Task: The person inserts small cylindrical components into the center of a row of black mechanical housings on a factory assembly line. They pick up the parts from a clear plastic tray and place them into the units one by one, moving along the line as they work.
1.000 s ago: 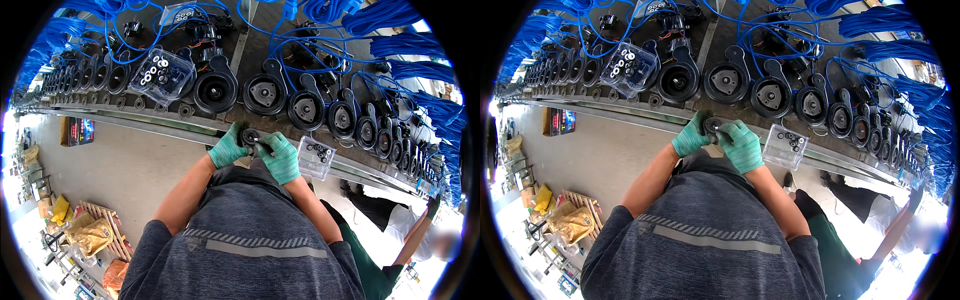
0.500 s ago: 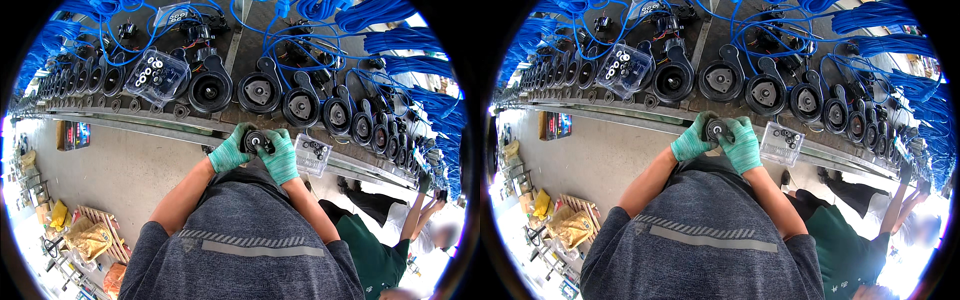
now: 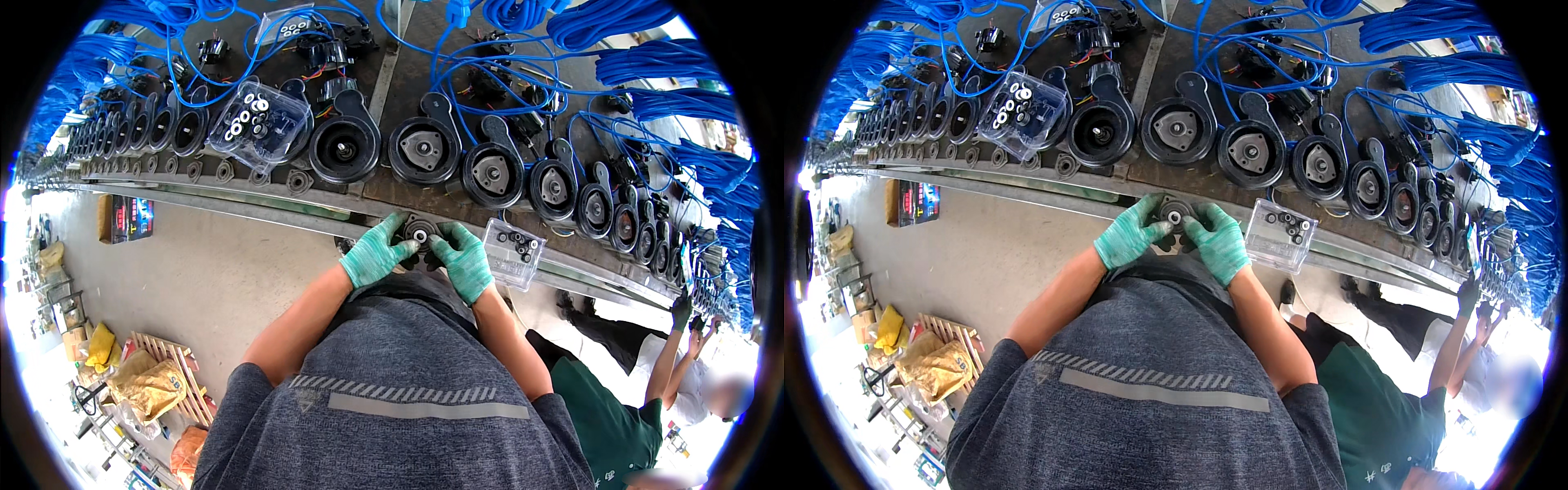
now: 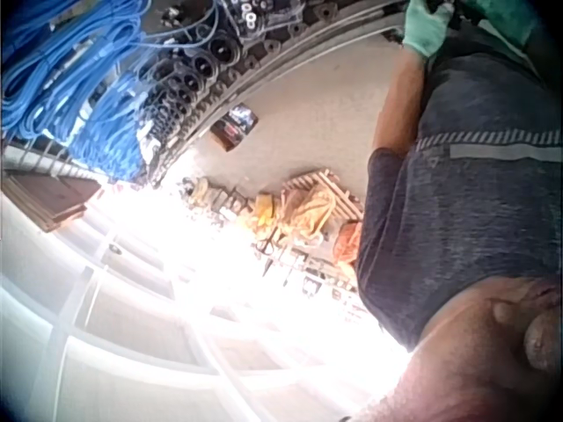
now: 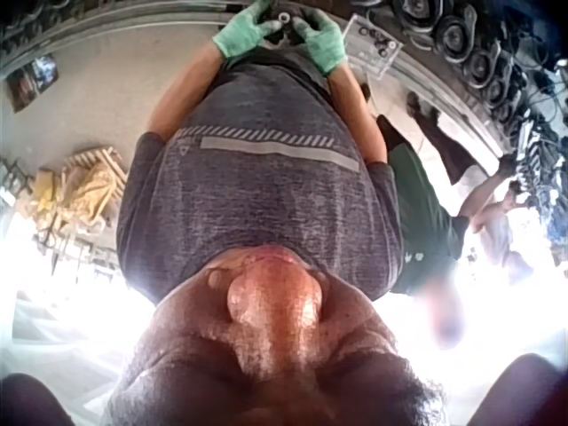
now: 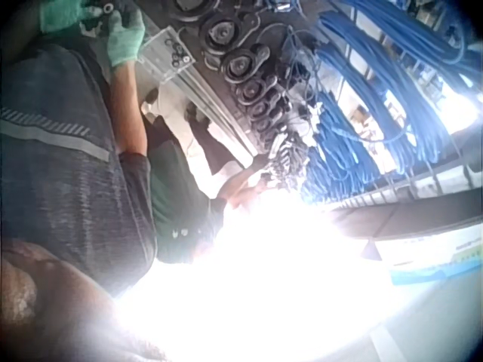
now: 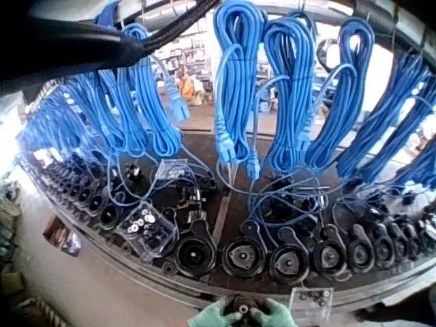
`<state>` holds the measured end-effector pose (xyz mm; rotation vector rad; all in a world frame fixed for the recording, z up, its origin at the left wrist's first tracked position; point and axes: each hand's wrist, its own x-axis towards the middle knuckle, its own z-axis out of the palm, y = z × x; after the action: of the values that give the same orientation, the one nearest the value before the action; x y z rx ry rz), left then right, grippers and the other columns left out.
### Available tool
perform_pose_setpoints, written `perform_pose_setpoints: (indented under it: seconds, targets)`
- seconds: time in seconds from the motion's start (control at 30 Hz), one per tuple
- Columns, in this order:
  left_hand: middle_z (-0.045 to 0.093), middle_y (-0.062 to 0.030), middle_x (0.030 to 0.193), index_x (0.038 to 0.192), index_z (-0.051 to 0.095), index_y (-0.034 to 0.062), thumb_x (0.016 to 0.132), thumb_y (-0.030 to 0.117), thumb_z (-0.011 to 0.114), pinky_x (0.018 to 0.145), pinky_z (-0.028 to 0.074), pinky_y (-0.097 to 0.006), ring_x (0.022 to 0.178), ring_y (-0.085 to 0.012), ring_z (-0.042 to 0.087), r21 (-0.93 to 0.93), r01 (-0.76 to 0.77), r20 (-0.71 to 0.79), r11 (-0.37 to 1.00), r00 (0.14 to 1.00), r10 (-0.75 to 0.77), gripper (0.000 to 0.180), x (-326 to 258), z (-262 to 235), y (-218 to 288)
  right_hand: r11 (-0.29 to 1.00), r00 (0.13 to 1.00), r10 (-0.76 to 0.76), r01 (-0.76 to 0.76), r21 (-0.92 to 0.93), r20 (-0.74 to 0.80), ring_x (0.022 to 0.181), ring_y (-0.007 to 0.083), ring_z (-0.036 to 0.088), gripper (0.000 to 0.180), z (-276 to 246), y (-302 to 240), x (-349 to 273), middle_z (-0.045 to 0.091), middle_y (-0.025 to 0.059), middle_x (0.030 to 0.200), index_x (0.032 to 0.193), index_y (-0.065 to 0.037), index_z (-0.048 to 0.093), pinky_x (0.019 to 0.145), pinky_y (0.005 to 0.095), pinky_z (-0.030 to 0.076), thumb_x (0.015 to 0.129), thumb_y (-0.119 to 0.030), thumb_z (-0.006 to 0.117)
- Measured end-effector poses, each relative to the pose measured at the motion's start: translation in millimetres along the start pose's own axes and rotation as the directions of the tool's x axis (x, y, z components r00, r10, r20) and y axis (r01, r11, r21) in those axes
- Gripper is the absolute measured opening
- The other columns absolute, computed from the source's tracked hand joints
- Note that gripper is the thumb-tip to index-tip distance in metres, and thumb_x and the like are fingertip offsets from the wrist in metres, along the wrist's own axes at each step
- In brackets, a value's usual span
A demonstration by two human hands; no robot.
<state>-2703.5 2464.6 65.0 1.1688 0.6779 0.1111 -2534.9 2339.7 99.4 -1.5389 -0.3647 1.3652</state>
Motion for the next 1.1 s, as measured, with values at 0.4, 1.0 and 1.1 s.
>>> perform_pose_setpoints:
  seconds: [0.4,1.0,1.1]
  targets:
    - [0.069,-0.0116,0.102,0.128,0.054,-0.0035,0.094,0.0,0.066,0.058,0.06,-0.03,0.077,-0.0159,0.07,0.149,0.095,-0.248,0.984,0.967,-0.056,0.035,-2,25,19,0.981,0.999,0.004,-0.014,-0.195,-0.049,0.069,0.0103,0.063,0.025,14,6,11,0.072,0.0081,0.087,0.111,0.003,0.064,0.059,0.0264,0.053,0.091,-0.009,0.072]
    - [0.065,-0.0081,0.082,0.101,0.065,0.0121,0.08,0.012,0.077,0.054,0.053,-0.041,0.061,-0.0298,0.065,0.979,0.098,-0.205,0.181,0.362,0.91,0.024,-1,-76,106,0.963,0.782,-0.266,0.243,-0.117,-0.563,0.081,0.009,0.057,0.04,-160,66,-18,0.065,0.0014,0.104,0.136,-0.007,0.057,0.07,0.0253,0.051,0.097,-0.002,0.062]
    - [0.062,-0.0082,0.08,0.098,0.067,0.0145,0.084,0.017,0.074,0.053,0.051,-0.043,0.06,-0.0303,0.063,0.988,0.152,-0.042,-0.03,0.446,0.894,0.015,13,-93,105,0.942,0.694,-0.306,0.121,-0.314,-0.651,0.08,0.008,0.054,0.038,-224,110,-22,0.061,-0.0014,0.096,0.131,-0.006,0.062,0.073,0.0242,0.049,0.094,0.002,0.06]
